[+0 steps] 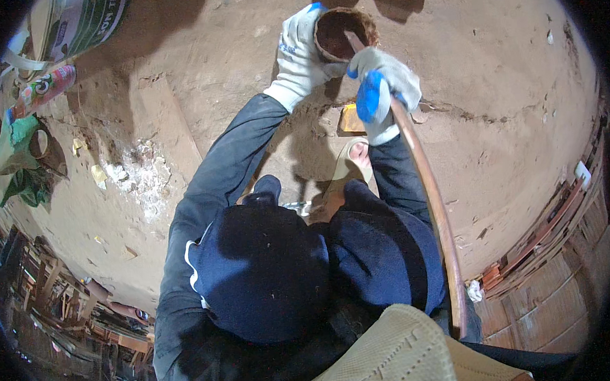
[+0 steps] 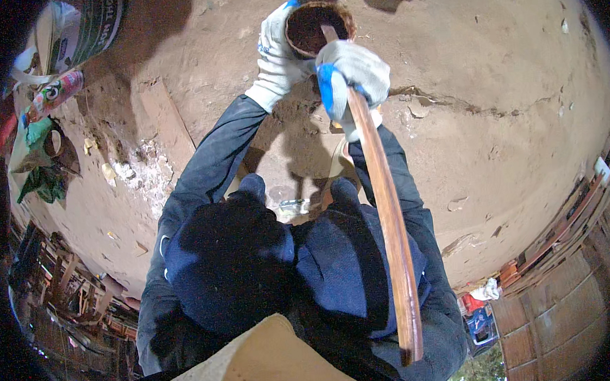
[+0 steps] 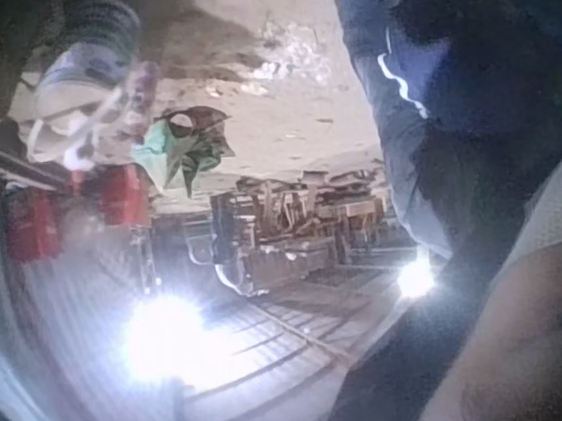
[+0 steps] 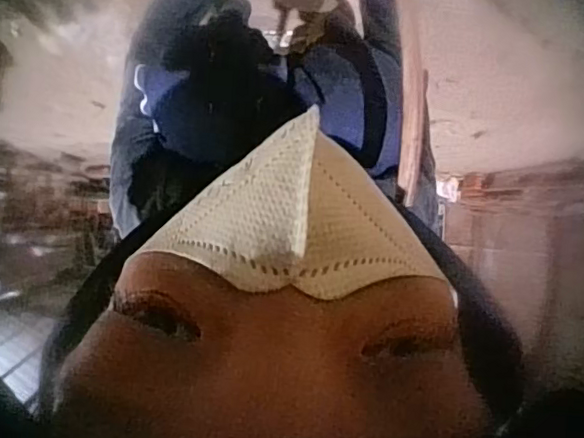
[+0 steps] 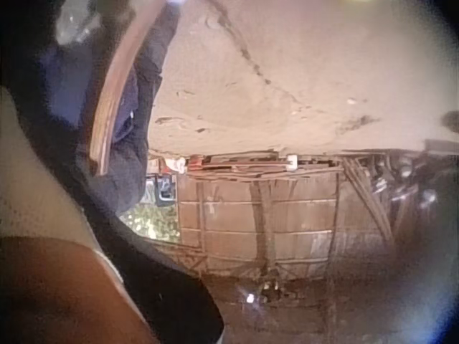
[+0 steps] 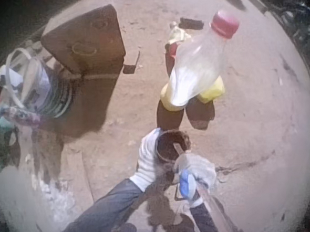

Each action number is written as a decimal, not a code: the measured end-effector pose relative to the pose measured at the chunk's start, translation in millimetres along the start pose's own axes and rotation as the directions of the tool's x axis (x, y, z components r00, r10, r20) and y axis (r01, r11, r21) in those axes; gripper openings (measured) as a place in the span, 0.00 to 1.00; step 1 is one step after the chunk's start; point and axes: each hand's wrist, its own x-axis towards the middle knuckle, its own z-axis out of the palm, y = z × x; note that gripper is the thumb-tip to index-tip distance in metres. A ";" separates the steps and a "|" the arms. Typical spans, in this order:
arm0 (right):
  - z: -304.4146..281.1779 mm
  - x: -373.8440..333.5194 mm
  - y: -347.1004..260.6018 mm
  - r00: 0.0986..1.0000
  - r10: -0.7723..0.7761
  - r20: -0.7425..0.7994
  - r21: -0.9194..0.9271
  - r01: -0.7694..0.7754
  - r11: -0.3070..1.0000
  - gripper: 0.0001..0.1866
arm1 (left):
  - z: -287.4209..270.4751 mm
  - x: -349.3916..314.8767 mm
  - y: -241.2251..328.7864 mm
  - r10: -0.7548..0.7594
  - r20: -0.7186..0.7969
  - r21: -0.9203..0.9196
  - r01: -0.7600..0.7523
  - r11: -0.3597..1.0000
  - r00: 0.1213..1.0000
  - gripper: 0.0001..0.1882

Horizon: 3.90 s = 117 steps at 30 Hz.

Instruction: The person walks through a woodworking shop, picks up a container of wood stain, and adds a liquid from a plastic bottle. They then stir the mixture with a stick and carry the container toward a workbench.

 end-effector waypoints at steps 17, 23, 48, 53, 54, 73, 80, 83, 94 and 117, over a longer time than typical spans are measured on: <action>-0.2 0.0 2.5 0.995 0.085 0.051 0.433 -0.098 0.896 0.19 | -3.6 -19.5 -25.8 0.032 0.109 -0.031 -0.029 0.999 0.994 0.57; -4.0 33.3 8.1 0.980 -0.103 0.169 -0.459 0.171 0.872 0.18 | -1.7 -3.1 -6.7 0.031 0.097 0.028 -0.034 0.999 0.995 0.53; -33.7 35.9 -25.2 0.994 0.015 0.104 0.510 -0.066 0.858 0.18 | -5.3 -18.1 -4.4 0.077 0.203 -0.056 -0.067 0.996 0.976 0.54; -25.4 15.5 -41.5 0.958 0.201 0.205 0.415 -0.271 0.868 0.19 | -3.5 -19.3 -13.5 0.098 0.193 -0.081 -0.084 0.993 0.976 0.53; -20.7 2.1 -23.2 0.961 0.241 0.134 0.373 -0.274 0.886 0.19 | -4.3 -19.6 -14.0 0.105 0.183 -0.068 -0.094 0.993 0.978 0.52; -25.7 11.8 -12.0 0.984 0.004 0.179 0.364 -0.070 0.929 0.18 | -8.4 -18.8 -16.8 0.021 0.237 -0.117 0.007 0.993 0.971 0.50; -6.0 2.7 -7.5 0.969 0.193 0.153 0.173 -0.219 0.960 0.21 | -21.6 -12.6 -28.2 0.088 0.277 0.078 -0.114 0.990 0.957 0.46; -23.0 17.1 -21.0 0.978 0.156 0.141 0.289 -0.192 0.938 0.19 | -18.3 -5.6 -21.0 0.095 0.285 0.015 -0.103 0.995 0.954 0.43; -27.1 29.7 5.4 0.976 0.042 0.214 0.385 -0.124 0.914 0.19 | -15.9 -4.3 -23.2 0.134 0.270 0.017 -0.144 0.989 0.954 0.47; -27.8 20.5 -7.5 0.976 0.095 0.195 0.330 -0.156 0.931 0.18 | -19.2 12.0 -19.8 0.109 0.337 0.002 -0.116 0.993 0.935 0.22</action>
